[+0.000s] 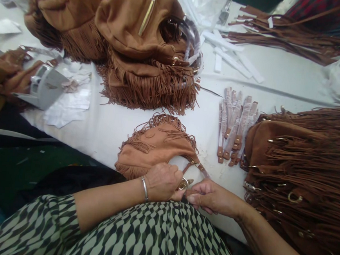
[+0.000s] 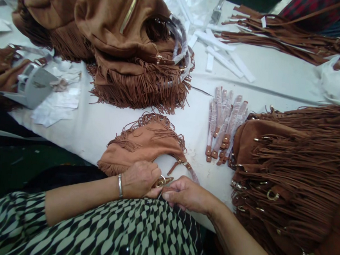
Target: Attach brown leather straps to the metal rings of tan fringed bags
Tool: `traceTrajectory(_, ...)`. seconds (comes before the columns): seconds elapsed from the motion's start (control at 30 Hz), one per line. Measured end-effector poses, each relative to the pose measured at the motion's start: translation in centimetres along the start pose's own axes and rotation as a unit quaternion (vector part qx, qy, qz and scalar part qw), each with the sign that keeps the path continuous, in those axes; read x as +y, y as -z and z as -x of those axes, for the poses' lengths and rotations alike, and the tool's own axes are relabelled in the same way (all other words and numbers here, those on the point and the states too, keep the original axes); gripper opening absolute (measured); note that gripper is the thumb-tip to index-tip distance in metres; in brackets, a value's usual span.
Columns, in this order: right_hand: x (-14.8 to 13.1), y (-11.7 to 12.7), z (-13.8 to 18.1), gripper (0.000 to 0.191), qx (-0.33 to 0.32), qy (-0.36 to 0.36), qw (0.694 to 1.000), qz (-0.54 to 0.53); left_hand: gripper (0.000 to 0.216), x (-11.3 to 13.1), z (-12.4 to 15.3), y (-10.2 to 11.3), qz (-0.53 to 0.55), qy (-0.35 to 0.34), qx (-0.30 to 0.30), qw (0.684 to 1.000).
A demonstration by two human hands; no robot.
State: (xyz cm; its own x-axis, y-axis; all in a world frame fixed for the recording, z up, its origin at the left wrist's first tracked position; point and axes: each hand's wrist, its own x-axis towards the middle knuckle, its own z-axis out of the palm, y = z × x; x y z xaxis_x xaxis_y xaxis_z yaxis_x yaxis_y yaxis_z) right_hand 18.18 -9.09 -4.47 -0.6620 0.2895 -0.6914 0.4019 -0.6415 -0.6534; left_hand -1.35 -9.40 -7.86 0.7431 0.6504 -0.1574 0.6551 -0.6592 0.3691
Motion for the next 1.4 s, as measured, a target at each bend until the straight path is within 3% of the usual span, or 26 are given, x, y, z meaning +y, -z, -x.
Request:
traceTrajectory(0.2, 0.4, -0.2, -0.4, 0.041, 0.009, 0.011, 1.000, -0.018, 0.035, -0.2, -0.2, -0.3, 0.005, -0.025, -0.012, 1.000)
traceTrajectory(0.33, 0.7, -0.8, -0.7, 0.041, 0.048, 0.025, 0.997, -0.047, 0.032, -0.5, -0.3, -0.2, 0.017, -0.053, -0.027, 0.998)
traceTrajectory(0.5, 0.8, -0.8, -0.7, 0.042, 0.112, -0.017, 0.992, -0.052, 0.033, -0.7, -0.4, 0.1, 0.018, -0.074, -0.016, 0.997)
traceTrajectory(0.6, 1.1, 0.5, -1.0, 0.041, 0.066, -0.009, 0.997, -0.049, 0.035, -0.7, -0.8, 0.3, 0.029, -0.111, -0.027, 0.993)
traceTrajectory(0.73, 1.2, 2.9, -1.9, 0.035, -0.075, 0.001, 0.997, -0.023, 0.040, -0.7, -1.5, 0.4, 0.055, -0.196, -0.051, 0.978)
traceTrajectory(0.8, 1.2, 3.6, -2.3, 0.034, -0.109, 0.005, 0.993, -0.032, 0.046, -0.6, -1.6, 0.3, 0.054, -0.189, -0.049, 0.979)
traceTrajectory(0.9, 1.2, 3.5, -2.3, 0.034, -0.081, 0.009, 0.995, -0.051, 0.058, -0.4, -1.2, 0.1, 0.043, -0.086, -0.044, 0.994)
traceTrajectory(1.0, 1.1, 2.2, -1.7, 0.037, -0.031, 0.008, 0.999, -0.038, 0.053, -0.3, -0.9, -0.1, 0.041, -0.014, -0.057, 0.997)
traceTrajectory(1.1, 1.1, 1.3, -1.1, 0.039, 0.006, 0.017, 0.999, -0.030, 0.041, -0.3, -1.0, 0.0, 0.036, -0.035, -0.065, 0.997)
traceTrajectory(1.27, 2.0, 1.8, -1.8, 0.037, -0.016, 0.045, 0.997, -0.053, 0.032, -0.2, -1.9, 0.4, 0.048, -0.152, -0.072, 0.985)
traceTrajectory(1.4, 2.7, 2.8, -2.8, 0.038, -0.024, 0.060, 0.996, -0.055, 0.030, -0.2, -2.0, 0.9, 0.061, -0.167, -0.079, 0.981)
